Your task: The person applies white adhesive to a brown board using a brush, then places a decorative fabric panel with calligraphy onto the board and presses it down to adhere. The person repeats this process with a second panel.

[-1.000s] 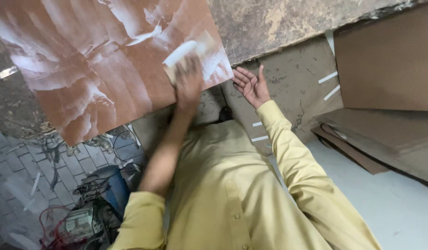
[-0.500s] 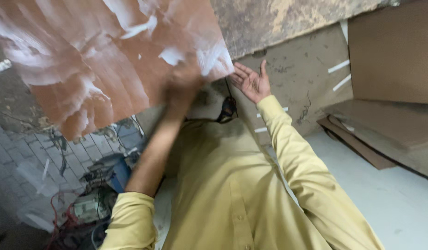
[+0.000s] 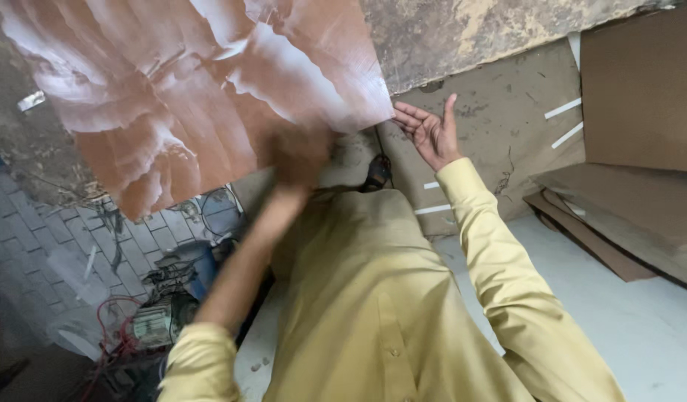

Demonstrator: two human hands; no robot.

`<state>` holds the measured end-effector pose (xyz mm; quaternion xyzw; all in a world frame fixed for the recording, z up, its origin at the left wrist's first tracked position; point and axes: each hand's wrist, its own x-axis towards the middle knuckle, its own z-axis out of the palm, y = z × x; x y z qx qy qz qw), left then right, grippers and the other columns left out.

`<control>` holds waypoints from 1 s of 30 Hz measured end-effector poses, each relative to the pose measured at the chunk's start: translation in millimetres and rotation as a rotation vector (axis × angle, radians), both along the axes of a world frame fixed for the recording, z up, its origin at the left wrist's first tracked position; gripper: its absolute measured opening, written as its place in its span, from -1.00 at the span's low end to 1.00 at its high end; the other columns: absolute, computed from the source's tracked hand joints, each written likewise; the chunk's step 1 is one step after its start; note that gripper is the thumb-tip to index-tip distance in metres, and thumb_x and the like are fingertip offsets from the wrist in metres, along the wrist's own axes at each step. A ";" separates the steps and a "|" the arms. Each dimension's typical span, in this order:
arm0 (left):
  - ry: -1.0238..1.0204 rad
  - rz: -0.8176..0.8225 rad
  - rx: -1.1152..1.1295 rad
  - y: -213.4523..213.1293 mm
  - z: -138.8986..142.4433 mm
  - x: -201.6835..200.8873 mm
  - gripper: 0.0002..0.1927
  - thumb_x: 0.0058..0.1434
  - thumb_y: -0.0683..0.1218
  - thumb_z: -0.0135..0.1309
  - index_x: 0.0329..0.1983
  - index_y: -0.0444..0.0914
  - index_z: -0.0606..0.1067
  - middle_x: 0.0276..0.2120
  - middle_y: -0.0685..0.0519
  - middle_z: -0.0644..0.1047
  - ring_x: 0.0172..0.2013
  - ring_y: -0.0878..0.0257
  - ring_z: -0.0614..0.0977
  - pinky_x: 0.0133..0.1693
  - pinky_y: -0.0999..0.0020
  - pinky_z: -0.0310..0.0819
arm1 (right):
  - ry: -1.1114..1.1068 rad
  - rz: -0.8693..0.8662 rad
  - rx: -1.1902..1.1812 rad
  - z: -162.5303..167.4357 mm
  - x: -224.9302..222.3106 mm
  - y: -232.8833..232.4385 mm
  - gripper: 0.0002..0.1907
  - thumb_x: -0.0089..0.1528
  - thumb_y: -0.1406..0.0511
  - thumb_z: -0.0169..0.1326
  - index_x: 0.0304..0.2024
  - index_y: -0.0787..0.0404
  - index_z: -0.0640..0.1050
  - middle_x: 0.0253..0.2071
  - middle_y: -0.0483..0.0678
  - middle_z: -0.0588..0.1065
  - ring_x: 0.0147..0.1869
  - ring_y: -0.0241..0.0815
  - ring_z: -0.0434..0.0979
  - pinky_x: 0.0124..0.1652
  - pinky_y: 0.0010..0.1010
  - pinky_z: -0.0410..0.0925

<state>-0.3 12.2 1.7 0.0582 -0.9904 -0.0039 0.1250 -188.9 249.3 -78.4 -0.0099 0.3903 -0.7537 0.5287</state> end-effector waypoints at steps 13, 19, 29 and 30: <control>-0.010 0.025 0.032 -58.1 -1.5 49.3 -0.70 0.41 -0.01 0.00 0.12 -0.22 0.47 -0.11 -0.01 0.58 -0.18 0.15 0.60 -0.19 0.11 0.50 | 0.412 0.036 0.290 -6.9 48.0 -6.4 0.21 0.22 -0.43 -0.66 0.49 0.35 0.23 0.39 0.09 0.42 0.60 -0.06 0.19 0.52 -0.09 -0.19; -0.010 0.015 0.133 -127.6 16.4 74.1 -0.70 0.42 -0.01 0.00 0.12 -0.23 0.47 -0.10 -0.04 0.58 -0.16 0.13 0.60 -0.16 0.09 0.50 | 0.515 -0.018 0.310 -13.2 65.5 -14.3 0.19 0.27 -0.41 -0.63 0.50 0.41 0.16 0.40 0.12 0.40 0.60 -0.03 0.20 0.54 -0.08 -0.20; -0.008 -0.353 0.122 -87.1 3.5 164.6 -0.69 0.44 -0.01 0.00 0.13 -0.25 0.47 -0.09 -0.07 0.59 -0.14 0.10 0.60 -0.12 0.05 0.49 | 0.574 -0.119 0.260 -12.0 102.3 -37.7 0.22 0.29 -0.41 -0.60 0.56 0.46 0.05 0.48 0.12 0.33 0.62 0.03 0.20 0.59 -0.05 -0.19; -0.001 -0.287 0.145 -113.5 7.0 164.0 -0.69 0.44 -0.01 0.00 0.14 -0.25 0.47 -0.09 -0.07 0.59 -0.13 0.10 0.60 -0.11 0.05 0.48 | 0.576 -0.119 0.291 -11.6 104.6 -39.2 0.22 0.27 -0.42 -0.60 0.56 0.45 0.04 0.47 0.12 0.34 0.62 0.03 0.20 0.57 -0.05 -0.19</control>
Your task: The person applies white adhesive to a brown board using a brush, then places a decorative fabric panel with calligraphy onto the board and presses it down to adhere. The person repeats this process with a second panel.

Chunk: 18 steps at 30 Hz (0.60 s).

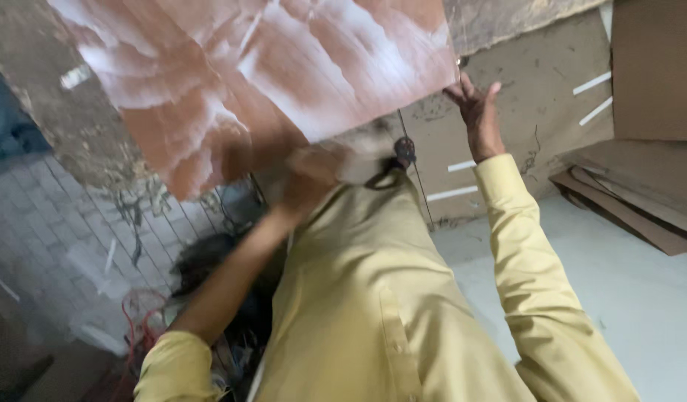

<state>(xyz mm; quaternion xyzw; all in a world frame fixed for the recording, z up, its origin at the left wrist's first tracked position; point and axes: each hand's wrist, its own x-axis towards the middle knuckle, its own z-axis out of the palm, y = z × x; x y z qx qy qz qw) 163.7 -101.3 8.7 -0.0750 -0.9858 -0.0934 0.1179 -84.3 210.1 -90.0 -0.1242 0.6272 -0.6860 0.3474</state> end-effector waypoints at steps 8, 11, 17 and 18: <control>-0.006 0.357 -0.065 -93.6 5.7 9.3 -0.69 0.46 -0.01 -0.01 0.14 -0.27 0.48 -0.07 -0.10 0.59 -0.11 0.07 0.60 -0.08 0.02 0.48 | -0.031 -0.044 0.091 3.8 20.2 -13.9 0.25 0.22 -0.44 -0.60 0.56 0.42 -0.05 0.48 0.14 0.34 0.66 0.01 0.12 0.51 0.00 -0.31; 0.005 -0.041 -0.048 -39.7 -4.1 69.7 -0.69 0.47 -0.01 -0.01 0.15 -0.28 0.48 -0.07 -0.11 0.59 -0.10 0.06 0.61 -0.06 0.00 0.47 | -0.095 -0.104 0.110 11.1 24.7 -21.1 0.24 0.23 -0.43 -0.57 0.57 0.42 -0.06 0.51 0.11 0.32 0.67 0.01 0.10 0.50 0.03 -0.34; 0.071 0.635 -0.059 -228.6 21.2 62.2 -0.68 0.48 -0.01 -0.01 0.16 -0.29 0.48 -0.06 -0.13 0.59 -0.09 0.05 0.61 -0.04 -0.02 0.47 | -0.091 -0.094 0.170 28.9 38.3 -38.7 0.22 0.17 -0.44 -0.59 0.57 0.29 -0.08 0.52 0.07 0.30 0.66 0.00 0.10 0.43 0.08 -0.34; 0.069 0.673 -0.071 -241.5 21.0 57.1 -0.68 0.48 -0.01 -0.01 0.16 -0.29 0.48 -0.06 -0.13 0.59 -0.09 0.04 0.61 -0.03 -0.02 0.46 | -0.092 -0.121 0.165 30.6 41.0 -42.8 0.22 0.18 -0.44 -0.58 0.57 0.29 -0.05 0.52 0.06 0.32 0.66 -0.01 0.12 0.45 0.09 -0.31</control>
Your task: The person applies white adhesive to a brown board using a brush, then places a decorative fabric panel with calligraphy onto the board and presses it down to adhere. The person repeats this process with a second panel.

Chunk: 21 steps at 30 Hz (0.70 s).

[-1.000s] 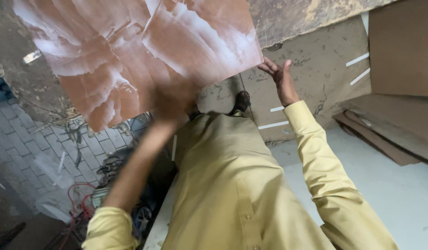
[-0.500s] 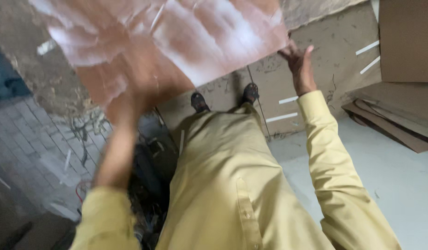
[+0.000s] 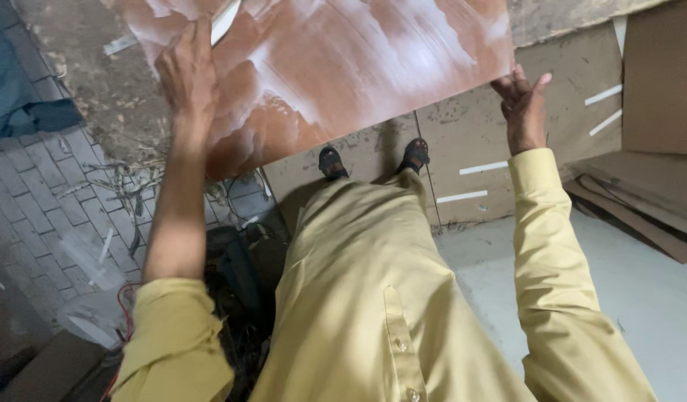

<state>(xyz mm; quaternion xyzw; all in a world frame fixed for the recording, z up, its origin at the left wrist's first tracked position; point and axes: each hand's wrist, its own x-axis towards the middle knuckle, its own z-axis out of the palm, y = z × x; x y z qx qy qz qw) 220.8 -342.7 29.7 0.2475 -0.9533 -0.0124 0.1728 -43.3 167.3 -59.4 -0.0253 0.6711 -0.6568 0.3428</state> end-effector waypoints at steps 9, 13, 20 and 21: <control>-0.070 -0.549 0.048 108.6 -37.6 94.1 -0.67 0.50 -0.01 -0.01 0.17 -0.31 0.48 -0.04 -0.16 0.59 -0.06 0.02 0.61 0.01 -0.06 0.45 | 0.019 -0.047 0.010 13.1 13.3 -17.9 0.22 0.19 -0.46 -0.53 0.58 0.26 -0.05 0.56 0.03 0.30 0.66 -0.03 0.17 0.46 0.15 -0.31; -0.069 -0.133 0.034 -10.3 -16.3 64.4 -0.67 0.51 -0.01 -0.02 0.17 -0.32 0.48 -0.04 -0.18 0.60 -0.05 0.01 0.61 0.03 -0.07 0.45 | 0.003 -0.056 0.021 16.1 20.3 -20.6 0.23 0.18 -0.46 -0.52 0.59 0.26 -0.01 0.55 0.03 0.30 0.64 -0.04 0.21 0.47 0.14 -0.27; -0.155 -0.434 -0.428 115.9 -27.5 123.8 -0.68 0.52 -0.02 -0.01 0.16 -0.33 0.49 -0.06 -0.19 0.60 -0.08 -0.01 0.61 0.01 -0.07 0.45 | 0.008 -0.094 0.046 21.9 25.8 -26.2 0.26 0.16 -0.48 -0.49 0.59 0.28 -0.02 0.55 0.02 0.30 0.65 -0.02 0.22 0.45 0.21 -0.30; -0.139 -0.443 -0.219 108.8 -29.1 128.7 -0.70 0.52 -0.04 -0.01 0.15 -0.32 0.50 -0.09 -0.19 0.60 -0.11 -0.01 0.61 -0.04 -0.05 0.46 | 0.010 -0.091 0.037 22.5 25.6 -27.4 0.26 0.16 -0.48 -0.49 0.59 0.28 -0.03 0.56 0.03 0.29 0.65 -0.02 0.21 0.44 0.23 -0.31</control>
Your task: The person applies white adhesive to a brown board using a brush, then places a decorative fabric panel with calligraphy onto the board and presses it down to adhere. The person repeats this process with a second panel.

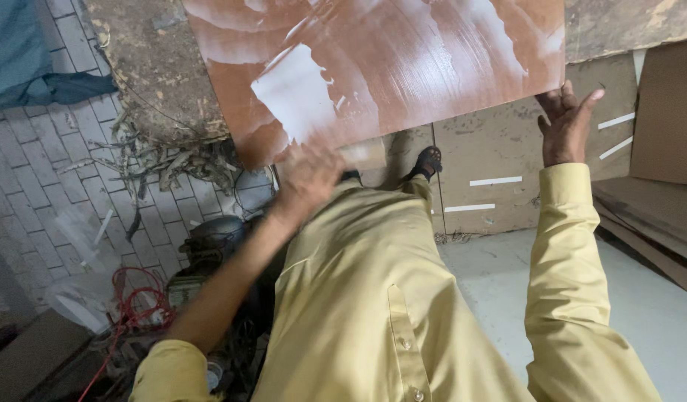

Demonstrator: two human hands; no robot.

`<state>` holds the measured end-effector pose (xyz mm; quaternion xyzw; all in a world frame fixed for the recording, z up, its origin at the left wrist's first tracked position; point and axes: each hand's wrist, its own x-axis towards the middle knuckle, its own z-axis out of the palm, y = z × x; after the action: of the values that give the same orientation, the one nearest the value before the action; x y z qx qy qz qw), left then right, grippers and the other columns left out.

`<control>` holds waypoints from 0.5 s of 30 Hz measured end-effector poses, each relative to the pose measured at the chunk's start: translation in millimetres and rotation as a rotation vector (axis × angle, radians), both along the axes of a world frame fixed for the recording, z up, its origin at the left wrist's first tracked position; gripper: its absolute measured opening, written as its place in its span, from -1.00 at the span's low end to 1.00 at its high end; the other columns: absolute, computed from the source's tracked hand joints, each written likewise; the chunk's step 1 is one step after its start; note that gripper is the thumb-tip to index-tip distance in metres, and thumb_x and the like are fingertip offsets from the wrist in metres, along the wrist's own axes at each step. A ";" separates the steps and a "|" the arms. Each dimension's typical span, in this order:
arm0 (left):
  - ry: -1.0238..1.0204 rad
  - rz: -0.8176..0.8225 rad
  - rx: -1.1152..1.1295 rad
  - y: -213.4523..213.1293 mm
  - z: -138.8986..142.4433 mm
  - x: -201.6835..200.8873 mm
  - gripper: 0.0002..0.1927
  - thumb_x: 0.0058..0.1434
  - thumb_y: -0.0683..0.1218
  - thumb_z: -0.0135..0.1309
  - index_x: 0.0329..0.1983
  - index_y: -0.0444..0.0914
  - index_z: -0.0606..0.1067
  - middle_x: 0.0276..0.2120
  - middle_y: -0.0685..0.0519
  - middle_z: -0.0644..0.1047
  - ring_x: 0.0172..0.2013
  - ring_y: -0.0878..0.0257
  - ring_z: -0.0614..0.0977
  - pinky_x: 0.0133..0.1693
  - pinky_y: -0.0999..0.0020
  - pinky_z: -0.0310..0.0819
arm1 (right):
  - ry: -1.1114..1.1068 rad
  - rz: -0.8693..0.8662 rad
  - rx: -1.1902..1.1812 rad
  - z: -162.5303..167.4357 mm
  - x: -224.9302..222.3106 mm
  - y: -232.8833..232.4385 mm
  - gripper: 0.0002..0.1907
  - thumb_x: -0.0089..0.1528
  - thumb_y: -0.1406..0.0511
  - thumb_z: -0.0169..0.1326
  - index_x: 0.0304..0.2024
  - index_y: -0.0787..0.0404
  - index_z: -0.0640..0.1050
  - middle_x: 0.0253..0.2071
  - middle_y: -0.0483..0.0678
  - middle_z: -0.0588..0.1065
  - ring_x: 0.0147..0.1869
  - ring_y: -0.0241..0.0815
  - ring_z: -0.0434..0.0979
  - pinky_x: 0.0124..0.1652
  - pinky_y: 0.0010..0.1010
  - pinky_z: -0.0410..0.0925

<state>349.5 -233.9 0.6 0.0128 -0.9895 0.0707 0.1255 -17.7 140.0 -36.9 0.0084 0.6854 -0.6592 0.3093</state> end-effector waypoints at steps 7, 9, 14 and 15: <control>-0.140 0.383 0.352 -196.6 25.8 -65.6 -0.82 0.48 -0.13 0.04 0.03 -0.31 0.55 -0.28 -0.16 0.60 -0.38 0.01 0.63 -0.40 0.10 0.50 | 0.003 -0.010 -0.025 2.7 8.2 -5.8 0.25 0.17 -0.47 -0.47 0.60 0.27 -0.05 0.56 0.06 0.28 0.67 0.02 0.20 0.45 0.26 -0.34; -0.319 0.542 0.461 -179.6 12.8 -62.6 -0.79 0.56 -0.03 0.06 -0.04 -0.28 0.55 -0.35 -0.15 0.60 -0.41 0.02 0.64 -0.44 0.13 0.52 | 0.005 -0.004 -0.041 0.5 10.2 -8.4 0.25 0.18 -0.47 -0.46 0.60 0.26 -0.05 0.57 0.05 0.27 0.68 0.02 0.19 0.45 0.26 -0.33; -0.070 0.005 0.192 -4.1 1.3 31.2 -0.67 0.29 -0.15 0.04 0.12 -0.25 0.54 -0.23 -0.14 0.64 -0.46 -0.06 0.62 -0.38 -0.06 0.51 | -0.006 -0.034 -0.076 -1.3 5.7 -8.1 0.24 0.17 -0.46 -0.44 0.60 0.25 0.01 0.57 0.06 0.28 0.67 0.04 0.16 0.44 0.28 -0.31; -0.079 -0.055 0.246 10.9 2.2 44.3 -0.68 0.30 -0.15 0.04 0.11 -0.25 0.54 -0.24 -0.14 0.64 -0.45 -0.06 0.62 -0.37 -0.06 0.51 | -0.007 -0.035 -0.065 -4.7 4.1 -5.4 0.24 0.17 -0.47 -0.45 0.59 0.24 0.00 0.56 0.06 0.29 0.67 0.04 0.17 0.44 0.27 -0.32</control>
<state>393.8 -223.1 2.9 -0.0018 -0.9948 -0.0542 0.0860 -13.6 134.6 -41.6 0.0128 0.6623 -0.6863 0.3004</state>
